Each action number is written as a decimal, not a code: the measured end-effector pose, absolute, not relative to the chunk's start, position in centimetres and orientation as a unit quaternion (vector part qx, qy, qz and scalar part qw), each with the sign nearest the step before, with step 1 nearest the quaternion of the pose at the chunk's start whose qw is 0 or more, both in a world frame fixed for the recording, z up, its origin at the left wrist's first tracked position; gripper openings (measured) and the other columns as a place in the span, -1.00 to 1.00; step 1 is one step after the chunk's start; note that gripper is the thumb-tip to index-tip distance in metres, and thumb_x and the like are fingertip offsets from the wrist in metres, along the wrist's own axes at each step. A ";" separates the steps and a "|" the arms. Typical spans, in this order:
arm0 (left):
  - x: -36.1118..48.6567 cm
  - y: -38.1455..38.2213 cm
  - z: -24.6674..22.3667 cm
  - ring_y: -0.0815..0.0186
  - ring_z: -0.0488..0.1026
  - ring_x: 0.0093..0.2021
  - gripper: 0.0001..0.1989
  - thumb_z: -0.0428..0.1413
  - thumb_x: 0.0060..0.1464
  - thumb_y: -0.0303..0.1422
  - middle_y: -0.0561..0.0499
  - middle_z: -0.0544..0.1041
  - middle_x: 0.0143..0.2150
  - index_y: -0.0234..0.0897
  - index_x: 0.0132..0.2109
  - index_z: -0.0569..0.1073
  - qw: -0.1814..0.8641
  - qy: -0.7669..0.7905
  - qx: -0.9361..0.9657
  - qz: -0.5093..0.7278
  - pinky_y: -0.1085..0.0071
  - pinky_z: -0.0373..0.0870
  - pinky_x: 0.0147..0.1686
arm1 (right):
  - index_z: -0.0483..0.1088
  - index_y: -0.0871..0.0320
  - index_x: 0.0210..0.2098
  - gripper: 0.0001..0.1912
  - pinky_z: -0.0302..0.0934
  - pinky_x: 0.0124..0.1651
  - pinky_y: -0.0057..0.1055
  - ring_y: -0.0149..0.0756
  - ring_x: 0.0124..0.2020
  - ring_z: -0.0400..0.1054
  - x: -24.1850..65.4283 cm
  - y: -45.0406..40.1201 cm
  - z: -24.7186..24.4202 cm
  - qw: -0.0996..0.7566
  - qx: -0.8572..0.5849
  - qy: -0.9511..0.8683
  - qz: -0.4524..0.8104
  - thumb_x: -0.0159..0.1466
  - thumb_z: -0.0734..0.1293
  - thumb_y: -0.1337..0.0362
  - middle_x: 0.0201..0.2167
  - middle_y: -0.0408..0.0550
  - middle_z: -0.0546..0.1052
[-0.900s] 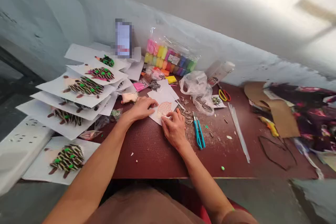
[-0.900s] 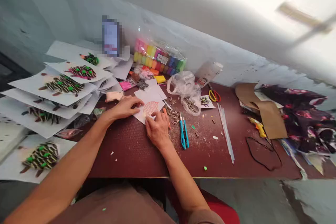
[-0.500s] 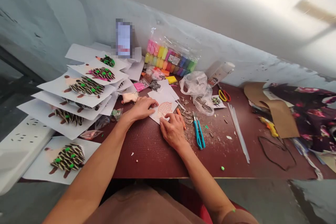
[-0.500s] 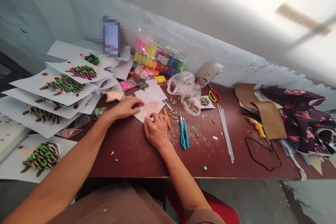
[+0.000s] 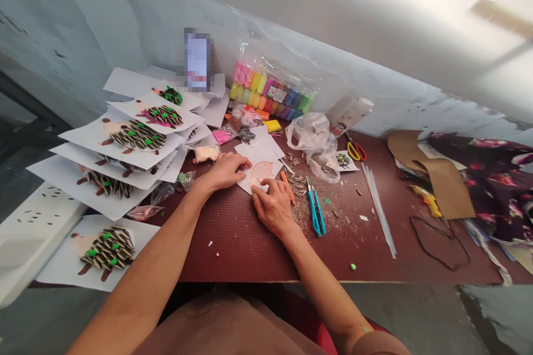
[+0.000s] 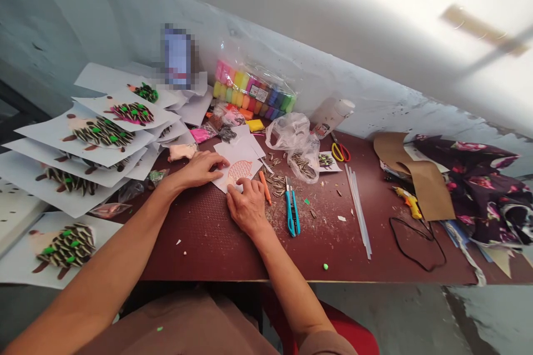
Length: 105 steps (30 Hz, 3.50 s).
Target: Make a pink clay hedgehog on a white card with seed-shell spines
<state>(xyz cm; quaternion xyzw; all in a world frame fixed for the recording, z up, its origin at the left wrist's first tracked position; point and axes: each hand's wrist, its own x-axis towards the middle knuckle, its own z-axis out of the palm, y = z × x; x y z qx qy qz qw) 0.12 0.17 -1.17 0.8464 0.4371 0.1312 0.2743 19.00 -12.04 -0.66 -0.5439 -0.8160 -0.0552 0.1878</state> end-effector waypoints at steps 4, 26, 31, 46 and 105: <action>0.1 0.1 -1.0 0.10 0.45 -0.01 -0.66 0.10 0.05 -0.40 -0.01 0.62 -0.08 -0.14 -0.01 0.57 0.277 0.438 0.846 0.130 0.18 0.24 0.02 | 0.55 0.07 -0.10 -0.77 0.14 -0.01 -0.20 -0.19 -0.15 0.25 18.9 -12.0 -0.7 0.203 -0.537 -0.816 -0.059 0.44 0.25 0.23 -0.13 0.01 0.47; 0.1 0.2 -1.1 0.10 0.46 -0.04 -0.66 0.09 0.03 -0.39 0.00 0.63 -0.10 -0.13 -0.04 0.58 0.271 0.434 0.848 0.136 0.18 0.26 -0.01 | 0.45 0.10 -0.29 -0.88 0.16 -0.01 -0.21 -0.22 -0.19 0.28 18.9 -12.1 -0.7 0.236 -0.535 -0.811 0.000 0.39 0.29 0.30 -0.25 -0.04 0.49; 0.0 0.2 -1.2 0.10 0.45 -0.02 -0.66 0.09 0.03 -0.39 -0.01 0.62 -0.08 -0.14 -0.04 0.58 0.274 0.436 0.846 0.138 0.18 0.26 0.00 | 0.38 0.09 -0.45 -0.72 0.16 -0.06 -0.25 -0.25 -0.27 0.26 19.1 -11.9 -0.9 0.234 -0.545 -0.805 -0.001 0.41 0.28 0.26 -0.37 -0.08 0.47; 0.1 0.1 -0.9 0.09 0.46 -0.02 -0.66 0.09 0.04 -0.39 -0.02 0.63 -0.09 -0.15 -0.03 0.58 0.273 0.439 0.845 0.133 0.18 0.26 0.00 | 0.55 0.07 -0.09 -0.75 0.11 -0.05 -0.26 -0.22 -0.24 0.26 18.5 -11.9 -0.7 0.208 -0.539 -0.816 -0.033 0.46 0.23 0.22 -0.31 -0.04 0.49; 0.1 0.1 -1.2 0.08 0.46 -0.01 -0.70 0.08 0.06 -0.39 -0.04 0.63 -0.06 -0.18 -0.06 0.57 0.263 0.437 0.849 0.135 0.18 0.28 0.01 | 0.52 0.08 0.08 -0.59 0.02 0.08 -0.19 -0.16 -0.10 0.19 17.7 -12.1 0.5 0.136 -0.533 -0.835 0.028 0.45 0.23 -0.01 -0.11 0.04 0.43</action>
